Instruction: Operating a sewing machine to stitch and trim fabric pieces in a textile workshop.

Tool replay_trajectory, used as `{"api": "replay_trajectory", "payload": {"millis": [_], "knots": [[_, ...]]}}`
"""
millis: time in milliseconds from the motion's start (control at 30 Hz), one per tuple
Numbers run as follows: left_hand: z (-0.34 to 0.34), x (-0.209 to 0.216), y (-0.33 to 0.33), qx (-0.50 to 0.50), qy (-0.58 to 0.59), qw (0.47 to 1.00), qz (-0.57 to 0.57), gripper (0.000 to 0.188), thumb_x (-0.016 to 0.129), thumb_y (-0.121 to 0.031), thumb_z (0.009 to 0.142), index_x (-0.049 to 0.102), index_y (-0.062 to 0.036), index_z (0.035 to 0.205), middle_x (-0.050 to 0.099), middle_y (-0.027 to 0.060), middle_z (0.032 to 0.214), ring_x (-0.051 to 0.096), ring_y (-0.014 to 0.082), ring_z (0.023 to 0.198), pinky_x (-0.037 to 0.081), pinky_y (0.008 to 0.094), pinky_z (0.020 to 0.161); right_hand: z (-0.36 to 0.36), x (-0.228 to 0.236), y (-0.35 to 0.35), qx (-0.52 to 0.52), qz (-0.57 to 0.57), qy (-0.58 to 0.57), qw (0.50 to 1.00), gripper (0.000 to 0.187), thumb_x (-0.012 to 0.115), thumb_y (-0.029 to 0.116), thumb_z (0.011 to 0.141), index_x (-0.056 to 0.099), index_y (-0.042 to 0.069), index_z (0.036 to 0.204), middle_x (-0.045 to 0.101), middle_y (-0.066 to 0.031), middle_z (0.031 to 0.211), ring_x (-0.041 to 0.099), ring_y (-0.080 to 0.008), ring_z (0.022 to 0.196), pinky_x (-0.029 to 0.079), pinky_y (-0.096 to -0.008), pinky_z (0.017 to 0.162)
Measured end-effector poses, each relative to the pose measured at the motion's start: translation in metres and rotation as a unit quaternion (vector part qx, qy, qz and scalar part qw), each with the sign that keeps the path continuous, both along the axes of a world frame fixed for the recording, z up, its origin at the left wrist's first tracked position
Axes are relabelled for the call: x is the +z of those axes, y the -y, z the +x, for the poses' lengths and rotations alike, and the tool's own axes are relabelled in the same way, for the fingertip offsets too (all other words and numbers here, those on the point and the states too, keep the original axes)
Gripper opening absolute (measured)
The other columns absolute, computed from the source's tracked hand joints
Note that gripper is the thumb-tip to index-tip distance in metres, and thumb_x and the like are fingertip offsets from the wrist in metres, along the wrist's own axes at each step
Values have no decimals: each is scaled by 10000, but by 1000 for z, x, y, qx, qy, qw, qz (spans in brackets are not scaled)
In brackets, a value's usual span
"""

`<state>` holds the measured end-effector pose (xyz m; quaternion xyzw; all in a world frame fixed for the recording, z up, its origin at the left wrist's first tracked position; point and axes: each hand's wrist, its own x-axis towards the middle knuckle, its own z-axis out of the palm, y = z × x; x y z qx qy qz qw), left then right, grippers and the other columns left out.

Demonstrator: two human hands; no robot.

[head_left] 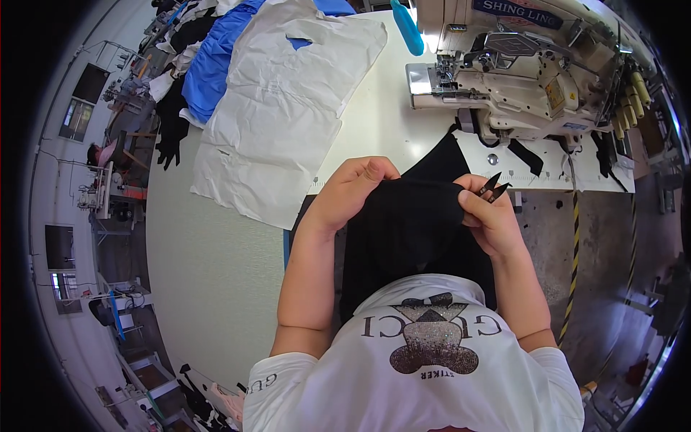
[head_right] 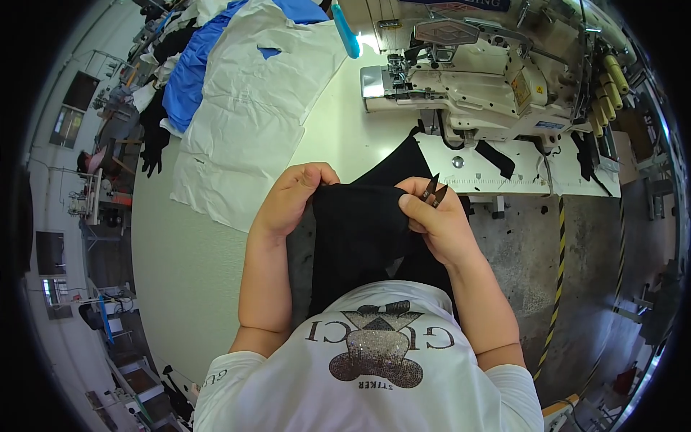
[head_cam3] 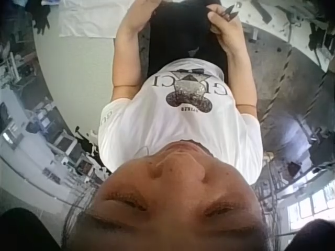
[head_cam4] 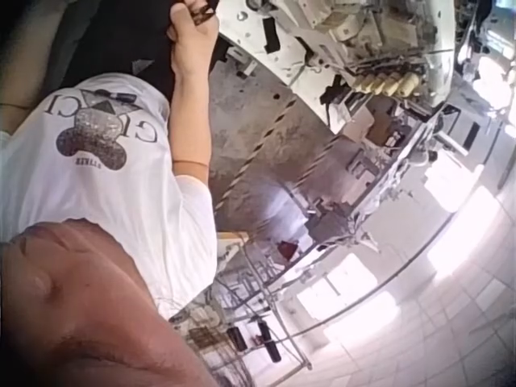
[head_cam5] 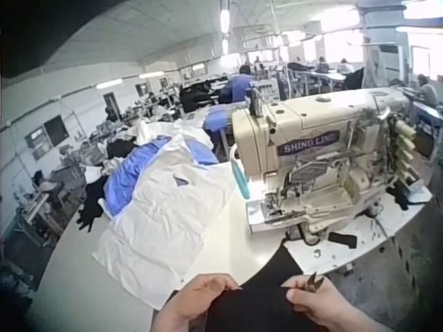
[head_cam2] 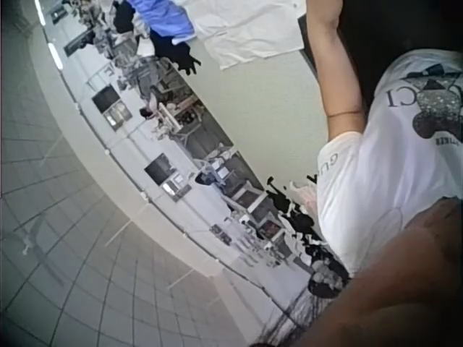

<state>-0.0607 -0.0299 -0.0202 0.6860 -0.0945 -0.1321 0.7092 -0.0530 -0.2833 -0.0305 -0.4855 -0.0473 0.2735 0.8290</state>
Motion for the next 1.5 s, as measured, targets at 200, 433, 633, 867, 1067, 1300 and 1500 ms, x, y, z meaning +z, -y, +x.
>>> {"api": "replay_trajectory", "payload": {"millis": [200,433,633,867,1067,1300,1500], "knots": [[-1,1,2,-2,-22,1000,-14,597,444,-530,974,633,30,896,644,48,840,579,95,784,458,231,752,2,-2,0,-6,11,-7,1000,146,621,124,881,607,-3,952,548,27,713,375,-10,541,266,-169,490],[0,6,6,-37,-71,997,-21,460,616,-440,928,660,12,999,642,-2,861,557,61,811,449,218,761,4,-4,1,-9,9,-10,1000,137,588,92,895,614,-7,987,539,42,715,368,-6,542,269,-174,495],[-4,13,14,-10,-91,996,-4,262,685,-231,880,668,17,962,635,-10,833,547,55,796,447,216,747,3,-4,1,-15,-4,-20,1000,164,638,142,865,601,2,943,563,20,718,386,-12,537,285,-167,496],[-7,13,18,6,-82,996,-28,162,637,-137,874,673,15,912,627,-21,822,544,57,792,450,225,741,7,-12,2,-23,104,-82,991,136,582,94,877,613,3,972,528,48,685,362,-17,524,272,-181,493],[-14,18,22,16,-87,995,-38,191,629,-158,895,674,23,936,625,-26,829,536,55,800,449,230,748,7,7,1,11,-141,3,990,142,554,55,871,638,0,972,571,20,720,436,-17,589,338,-175,547],[-18,24,29,24,-54,998,11,258,664,-182,894,679,45,1017,673,31,914,586,79,840,472,233,769,-3,36,-12,-89,-259,283,919,217,620,-64,758,664,22,952,625,-9,920,457,-40,661,378,-195,623],[-24,38,39,45,-25,996,66,236,665,-153,894,689,50,1012,701,61,924,625,100,835,488,241,759,-13,47,-17,-148,-284,387,865,179,683,-67,715,662,23,868,614,-22,811,481,-52,634,375,-209,579]]}}
